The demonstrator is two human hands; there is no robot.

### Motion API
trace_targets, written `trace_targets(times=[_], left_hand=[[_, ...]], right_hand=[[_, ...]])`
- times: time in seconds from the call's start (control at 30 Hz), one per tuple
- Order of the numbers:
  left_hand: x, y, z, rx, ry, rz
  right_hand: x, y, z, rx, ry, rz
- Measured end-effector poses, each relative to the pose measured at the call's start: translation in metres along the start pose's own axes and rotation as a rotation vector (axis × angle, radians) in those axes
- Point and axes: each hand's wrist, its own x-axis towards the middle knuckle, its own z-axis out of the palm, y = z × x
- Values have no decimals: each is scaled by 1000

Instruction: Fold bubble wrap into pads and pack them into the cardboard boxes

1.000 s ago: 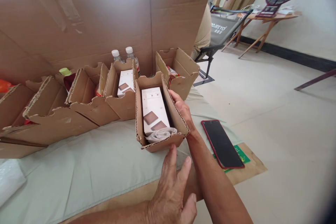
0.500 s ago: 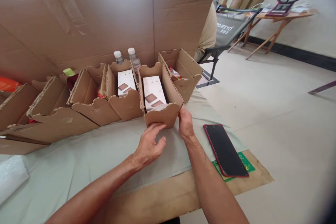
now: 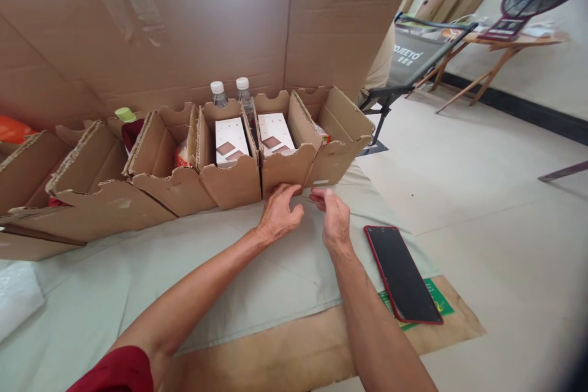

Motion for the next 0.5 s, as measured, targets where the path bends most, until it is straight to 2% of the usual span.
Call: trace_targets(times=[0.13,0.2,0.27,0.37,0.43,0.5], left_hand=[[-28,4,-11,-13,-29,32],[-56,4,-23,-10,-58,37],[-89,2,-37,-7,-96,10],[-136,0,-59,-20,-133,-63],[-159,-3,-74,-35,-129,-104],[-176,-6,-86,-50,-109,-140]], right_hand=[[-11,-18,0,-40,-12,-94],[-19,-37,4,-68,-29,-182],[-23,-63,11,-169,-90,-339],[-14,-104,28,-525,-257,-508],[2,-126,39,-840,-339,-475],[19,-141,46,-1113,-364,-432]])
